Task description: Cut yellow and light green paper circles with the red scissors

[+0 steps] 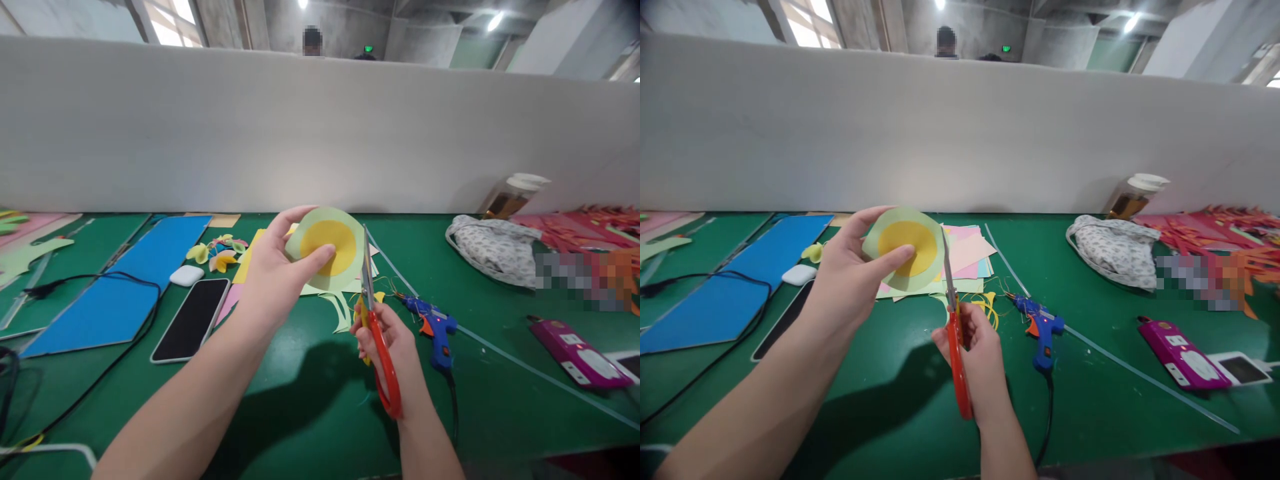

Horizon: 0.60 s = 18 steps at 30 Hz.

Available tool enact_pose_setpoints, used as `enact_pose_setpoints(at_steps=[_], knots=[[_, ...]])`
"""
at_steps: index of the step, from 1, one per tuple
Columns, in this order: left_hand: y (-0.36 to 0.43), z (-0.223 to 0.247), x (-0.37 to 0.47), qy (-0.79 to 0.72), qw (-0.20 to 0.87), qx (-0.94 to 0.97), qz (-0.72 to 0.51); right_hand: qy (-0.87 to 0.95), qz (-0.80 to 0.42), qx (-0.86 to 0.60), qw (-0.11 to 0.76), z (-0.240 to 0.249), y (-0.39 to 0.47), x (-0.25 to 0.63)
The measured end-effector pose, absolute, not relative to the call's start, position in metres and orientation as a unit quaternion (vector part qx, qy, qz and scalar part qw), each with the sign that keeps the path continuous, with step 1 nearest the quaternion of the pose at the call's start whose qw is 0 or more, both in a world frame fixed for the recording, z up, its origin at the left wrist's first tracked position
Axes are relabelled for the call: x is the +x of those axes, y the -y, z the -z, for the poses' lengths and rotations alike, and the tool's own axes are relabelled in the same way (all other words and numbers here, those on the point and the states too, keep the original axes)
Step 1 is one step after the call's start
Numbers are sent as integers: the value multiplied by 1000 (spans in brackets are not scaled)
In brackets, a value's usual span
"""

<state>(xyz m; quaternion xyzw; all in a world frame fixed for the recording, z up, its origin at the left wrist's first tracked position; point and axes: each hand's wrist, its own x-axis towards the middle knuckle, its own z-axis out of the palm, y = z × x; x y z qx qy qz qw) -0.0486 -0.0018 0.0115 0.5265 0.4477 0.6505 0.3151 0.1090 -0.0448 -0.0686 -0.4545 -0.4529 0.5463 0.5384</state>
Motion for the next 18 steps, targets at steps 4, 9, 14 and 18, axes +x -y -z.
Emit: enact_pose_setpoints(at_steps=[4, 9, 14, 18], knots=[[0, -13, -52, -460, 298, 536, -642, 455, -545, -461, 533, 63, 47, 110], [-1, -17, -57, -460, 281, 546, -641, 465, -538, -471, 522, 59, 48, 113], [-2, -19, -61, -454, 298, 553, -632, 477, -530, -477, 514, 63, 45, 116], [-4, -17, -63, -435, 316, 553, -637, 468, -542, -475, 512, 68, 44, 119]])
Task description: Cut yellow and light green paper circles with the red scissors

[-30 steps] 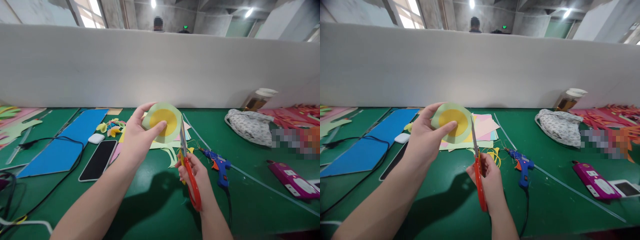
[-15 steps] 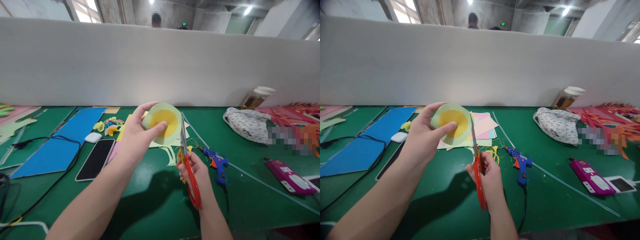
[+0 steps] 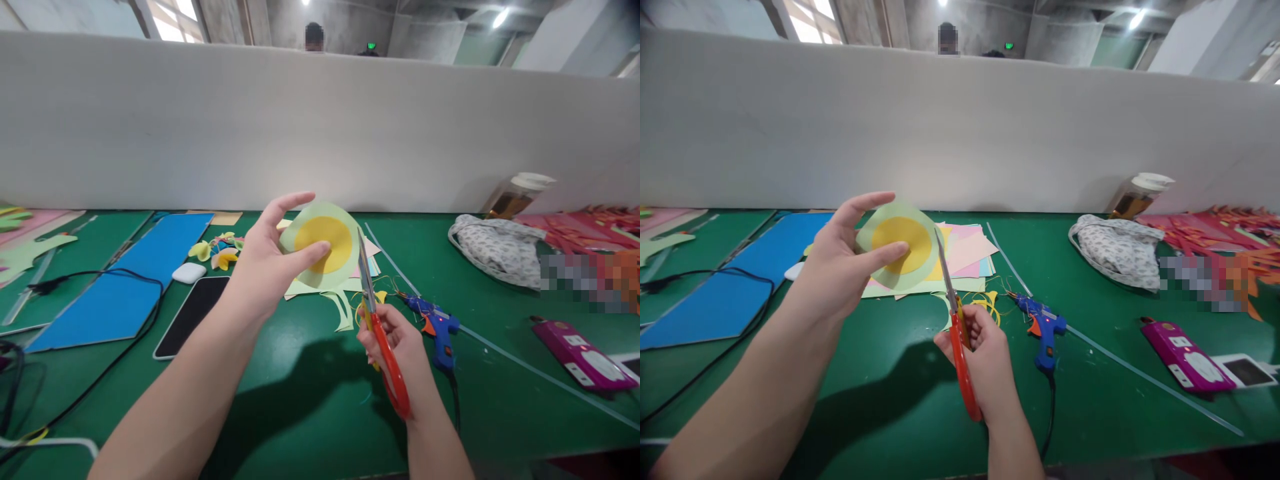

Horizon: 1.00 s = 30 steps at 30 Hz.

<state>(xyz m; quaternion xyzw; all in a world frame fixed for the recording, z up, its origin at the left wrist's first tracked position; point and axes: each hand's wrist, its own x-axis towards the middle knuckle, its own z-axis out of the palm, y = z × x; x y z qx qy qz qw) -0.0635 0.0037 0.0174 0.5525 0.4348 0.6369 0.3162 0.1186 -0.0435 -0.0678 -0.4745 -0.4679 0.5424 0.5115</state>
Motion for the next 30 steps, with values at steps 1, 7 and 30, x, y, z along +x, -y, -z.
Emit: enact_pose_setpoints(at_steps=[1, 7, 30], knots=[[-4, -17, -64, -433, 318, 553, -637, 468, -545, -472, 510, 68, 43, 119], [-5, -19, -68, -436, 330, 555, -627, 477, -560, -466, 492, 65, 42, 122], [-1, -20, -64, -453, 375, 572, -572, 528, -540, -454, 472, 71, 40, 134]])
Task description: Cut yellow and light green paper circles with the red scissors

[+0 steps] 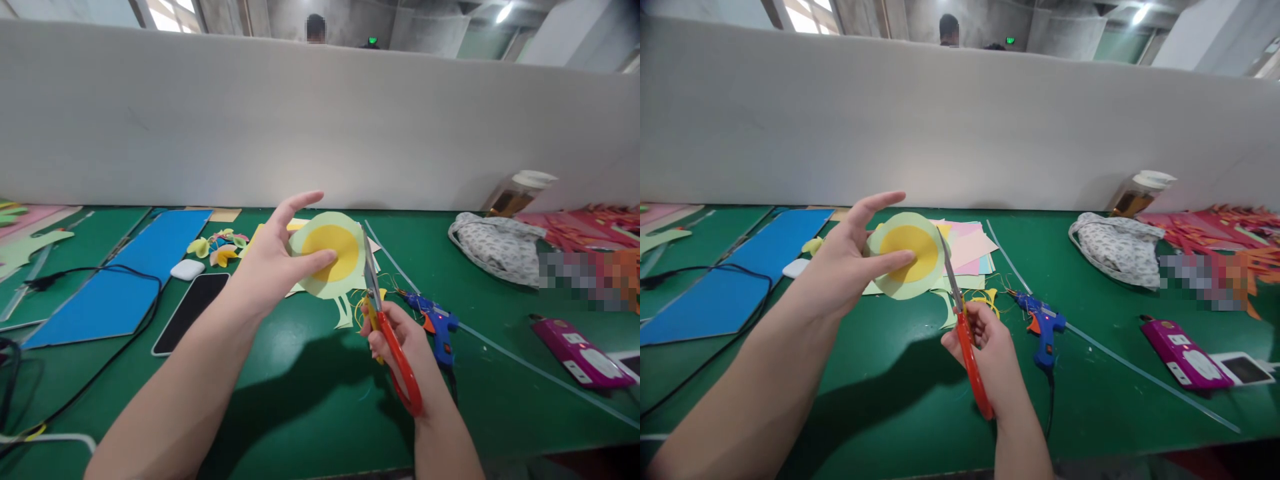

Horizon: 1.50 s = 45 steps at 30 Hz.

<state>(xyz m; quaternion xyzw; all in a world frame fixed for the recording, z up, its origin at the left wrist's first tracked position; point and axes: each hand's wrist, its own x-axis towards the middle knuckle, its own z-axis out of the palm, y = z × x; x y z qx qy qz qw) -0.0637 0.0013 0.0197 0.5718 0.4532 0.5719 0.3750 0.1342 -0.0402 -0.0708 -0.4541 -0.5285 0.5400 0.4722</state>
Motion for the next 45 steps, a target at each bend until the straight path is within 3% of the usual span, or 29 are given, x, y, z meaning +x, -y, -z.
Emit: enact_pose_setpoints(at_steps=[8, 33, 45], knots=[[-1, -24, -68, -447, 383, 581, -562, 508, -566, -488, 428, 53, 42, 134], [-1, -27, -78, -466, 369, 616, -517, 485, -553, -511, 444, 51, 43, 143], [-2, -26, -81, -435, 385, 650, -490, 469, -583, -538, 389, 42, 38, 157]])
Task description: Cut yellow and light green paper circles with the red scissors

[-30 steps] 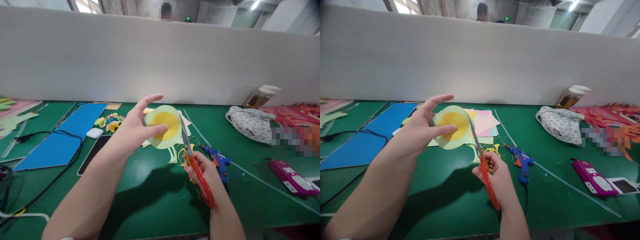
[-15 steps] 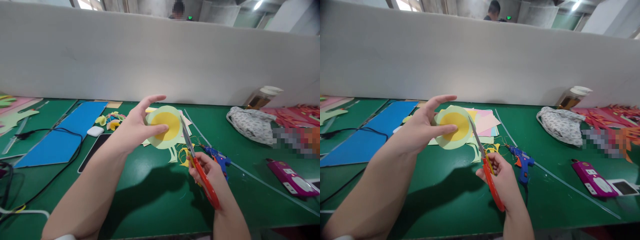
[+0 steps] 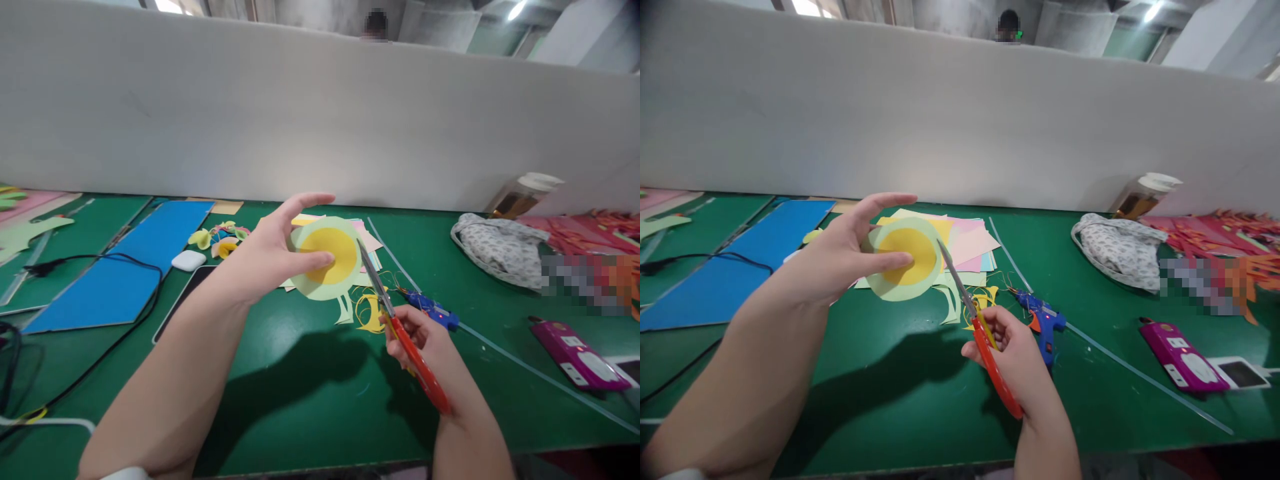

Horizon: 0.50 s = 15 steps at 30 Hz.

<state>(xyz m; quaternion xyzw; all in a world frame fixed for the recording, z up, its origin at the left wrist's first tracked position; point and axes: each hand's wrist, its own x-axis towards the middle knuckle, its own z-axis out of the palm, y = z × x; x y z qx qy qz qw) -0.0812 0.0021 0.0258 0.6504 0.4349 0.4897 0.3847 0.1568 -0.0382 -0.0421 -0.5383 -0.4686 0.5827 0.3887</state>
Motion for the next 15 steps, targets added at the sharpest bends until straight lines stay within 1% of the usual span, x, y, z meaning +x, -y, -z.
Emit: enact_pose_setpoints(at_steps=[5, 7, 9, 11, 13, 15], knots=[[-5, -23, -84, -439, 365, 667, -480, 474, -607, -533, 352, 46, 38, 171], [-6, -22, -85, -447, 352, 668, -480, 474, -622, -512, 355, 52, 37, 179], [-6, -21, -83, -450, 348, 671, -476, 477, -618, -475, 407, 59, 35, 183], [-4, -20, -76, -458, 345, 685, -449, 475, -582, -427, 503, 65, 32, 181], [-1, -17, -65, -486, 326, 715, -382, 454, -512, -425, 593, 69, 30, 173], [3, -12, -52, -470, 334, 756, -312, 427, -479, -425, 639, 69, 29, 162]])
